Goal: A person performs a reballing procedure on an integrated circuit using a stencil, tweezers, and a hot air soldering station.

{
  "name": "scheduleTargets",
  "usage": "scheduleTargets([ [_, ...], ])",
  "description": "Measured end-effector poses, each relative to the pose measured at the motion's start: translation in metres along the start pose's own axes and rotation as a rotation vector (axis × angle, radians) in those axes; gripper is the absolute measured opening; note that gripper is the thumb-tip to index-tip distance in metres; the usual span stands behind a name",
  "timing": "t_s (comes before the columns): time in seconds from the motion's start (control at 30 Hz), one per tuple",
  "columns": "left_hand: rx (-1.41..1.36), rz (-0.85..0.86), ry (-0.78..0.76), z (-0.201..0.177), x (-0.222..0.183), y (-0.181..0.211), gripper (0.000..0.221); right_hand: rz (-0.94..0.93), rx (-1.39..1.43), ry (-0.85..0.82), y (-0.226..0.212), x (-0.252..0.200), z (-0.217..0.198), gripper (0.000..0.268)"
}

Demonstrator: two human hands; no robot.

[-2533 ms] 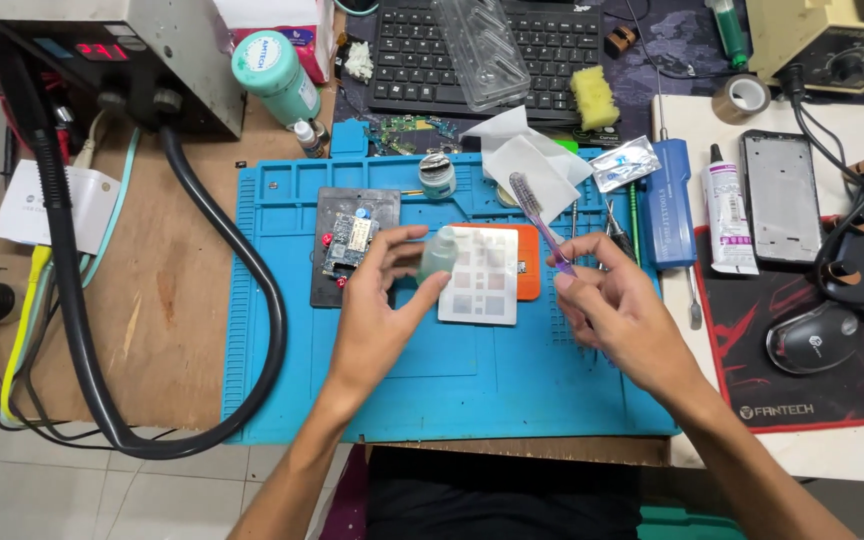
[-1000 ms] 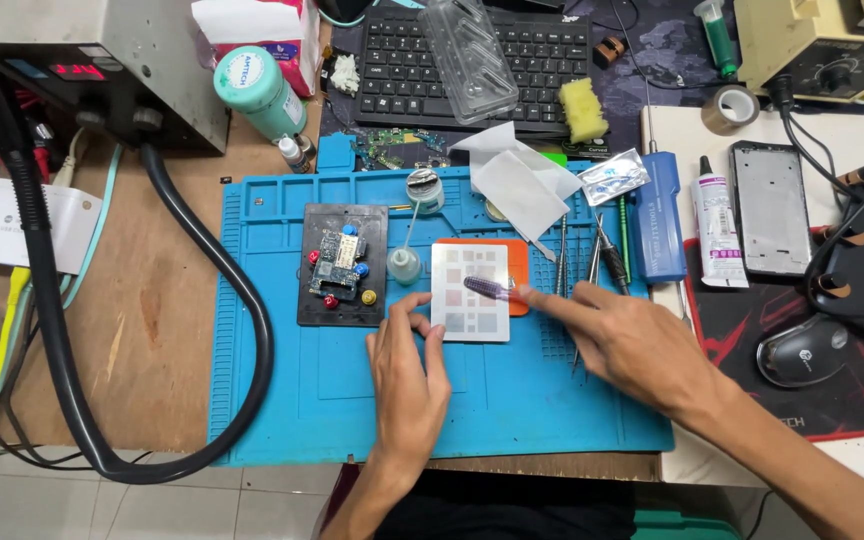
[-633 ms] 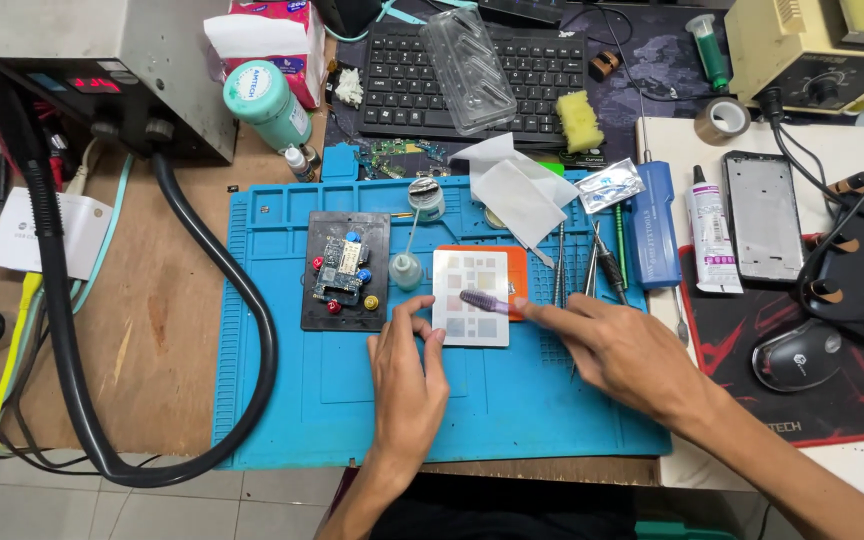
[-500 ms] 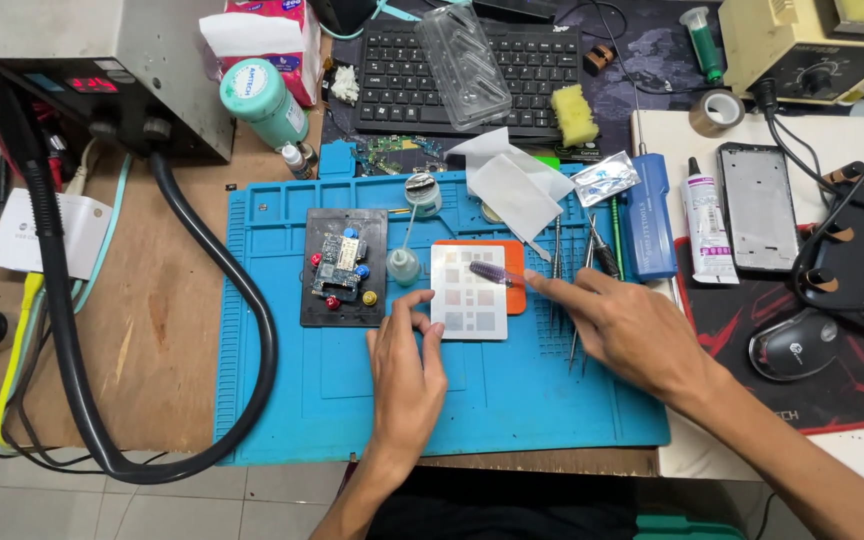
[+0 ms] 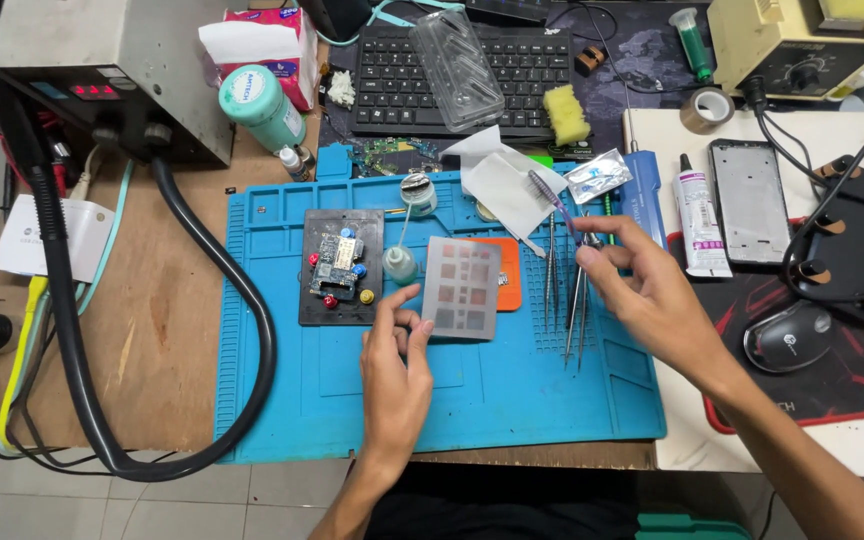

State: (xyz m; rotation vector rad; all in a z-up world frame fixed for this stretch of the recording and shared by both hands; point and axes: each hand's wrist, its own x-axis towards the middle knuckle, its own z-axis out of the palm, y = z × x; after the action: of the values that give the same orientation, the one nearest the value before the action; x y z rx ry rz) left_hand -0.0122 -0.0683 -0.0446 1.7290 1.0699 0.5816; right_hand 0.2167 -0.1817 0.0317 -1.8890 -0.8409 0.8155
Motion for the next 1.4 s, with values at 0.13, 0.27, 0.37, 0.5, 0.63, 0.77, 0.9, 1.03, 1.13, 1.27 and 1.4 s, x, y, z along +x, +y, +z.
scheduleTargets([
  [0.13, -0.072, 0.059, 0.04, -0.003, -0.005, 0.006, 0.033, 0.022, -0.048, -0.023, 0.0, 0.003, 0.004, 0.043],
  [0.27, 0.057, 0.322, 0.211, -0.004, -0.008, 0.014, 0.017, -0.003, -0.075, -0.027, 0.006, 0.004, 0.007, 0.039],
  [0.37, 0.106, 0.489, 0.279, -0.005, -0.008, 0.018, 0.013, 0.034, -0.105, -0.01, 0.013, 0.003, 0.007, 0.036],
  [0.5, 0.261, 0.765, 0.341, -0.006, -0.005, 0.012, 0.018, 0.119, -0.136, -0.019, 0.015, -0.003, 0.005, 0.032],
  [0.63, 0.474, 1.021, 0.243, -0.009, -0.004, 0.0, 0.019, 0.113, -0.208, 0.027, 0.012, -0.002, 0.006, 0.025],
  [0.77, 0.605, 1.103, 0.156, -0.008, -0.01, -0.014, 0.019, 0.115, -0.194, 0.013, 0.007, -0.002, 0.008, 0.027],
  [0.9, 0.681, 0.956, 0.05, -0.01, -0.018, -0.028, 0.025, 0.123, -0.173, -0.024, 0.0, -0.007, 0.013, 0.028],
  [1.03, 0.597, 0.855, 0.02, -0.013, -0.011, -0.022, 0.022, 0.064, -0.176, -0.047, 0.003, -0.014, 0.014, 0.032],
  [1.13, 0.567, 0.768, -0.104, -0.019, -0.001, -0.018, 0.026, 0.072, -0.259, -0.047, 0.009, -0.017, 0.012, 0.035],
  [1.27, 0.652, 0.771, -0.222, -0.027, 0.014, -0.008, 0.034, 0.05, -0.308, -0.031, 0.016, -0.012, 0.01, 0.033],
  [1.4, 0.695, 0.73, -0.318, -0.028, 0.022, -0.003, 0.039, 0.045, -0.327, -0.04, 0.008, -0.006, 0.013, 0.027],
])
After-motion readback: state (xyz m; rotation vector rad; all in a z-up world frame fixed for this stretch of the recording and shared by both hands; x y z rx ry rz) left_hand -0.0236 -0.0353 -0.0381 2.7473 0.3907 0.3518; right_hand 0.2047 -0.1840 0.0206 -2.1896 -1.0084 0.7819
